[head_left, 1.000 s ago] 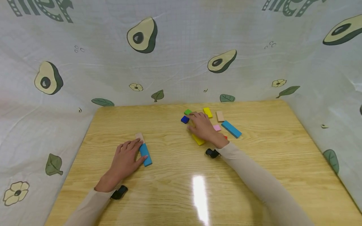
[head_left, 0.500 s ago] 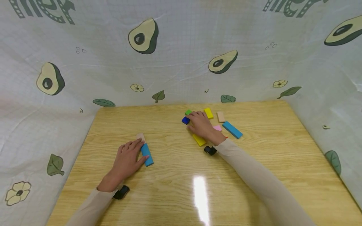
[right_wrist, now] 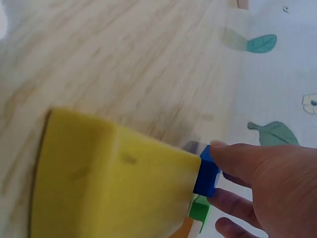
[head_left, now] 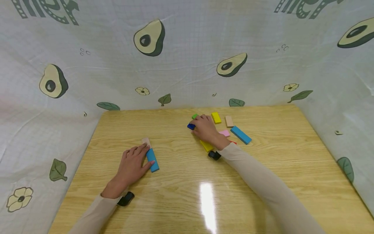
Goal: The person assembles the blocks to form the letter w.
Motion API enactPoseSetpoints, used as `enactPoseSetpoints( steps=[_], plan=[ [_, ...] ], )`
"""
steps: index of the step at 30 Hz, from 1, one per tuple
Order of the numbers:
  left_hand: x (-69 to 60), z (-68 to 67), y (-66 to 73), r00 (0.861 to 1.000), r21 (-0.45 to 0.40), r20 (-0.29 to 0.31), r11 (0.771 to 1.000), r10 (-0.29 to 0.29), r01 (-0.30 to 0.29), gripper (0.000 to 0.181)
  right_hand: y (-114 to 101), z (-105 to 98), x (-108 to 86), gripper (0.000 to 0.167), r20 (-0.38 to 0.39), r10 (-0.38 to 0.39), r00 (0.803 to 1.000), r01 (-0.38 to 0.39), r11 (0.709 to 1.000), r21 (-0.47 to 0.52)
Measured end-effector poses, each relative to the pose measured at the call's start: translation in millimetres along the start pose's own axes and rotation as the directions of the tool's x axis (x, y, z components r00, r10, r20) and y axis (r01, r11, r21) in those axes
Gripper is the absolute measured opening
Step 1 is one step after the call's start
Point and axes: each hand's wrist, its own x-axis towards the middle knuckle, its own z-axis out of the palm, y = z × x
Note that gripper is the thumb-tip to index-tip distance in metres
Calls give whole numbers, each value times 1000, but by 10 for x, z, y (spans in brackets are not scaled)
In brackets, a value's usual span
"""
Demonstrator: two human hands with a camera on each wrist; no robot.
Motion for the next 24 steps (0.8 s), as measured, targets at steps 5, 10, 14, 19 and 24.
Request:
enactPoseSetpoints(
  steps=[5, 10, 14, 19, 24],
  plan=[
    [-8, -16, 1, 1000, -3, 1, 1000, 3, -3, 65, -42, 6, 19, 40, 11, -6, 1000, 6, 1000, -12],
    [-20, -29, 10, 1000, 3, -4, 1000, 7, -7, 64, -80, 24, 81, 43, 26, 26, 999, -25, 999, -35],
    [-27, -32, 20, 1000, 10, -7, 1000, 7, -7, 63, -113, 44, 129, 40, 50, 45, 998, -43, 998, -40],
    [-27, -24, 19, 1000, 17, -6, 1000, 8, -8, 64, -155, 62, 133, 35, 60, 41, 997, -39, 999, -26],
    [-8, -18, 12, 1000, 15, -9, 1000, 17, -17, 65, -241, 44, 39, 37, 37, 9, 999, -9, 1000, 4]
  ],
)
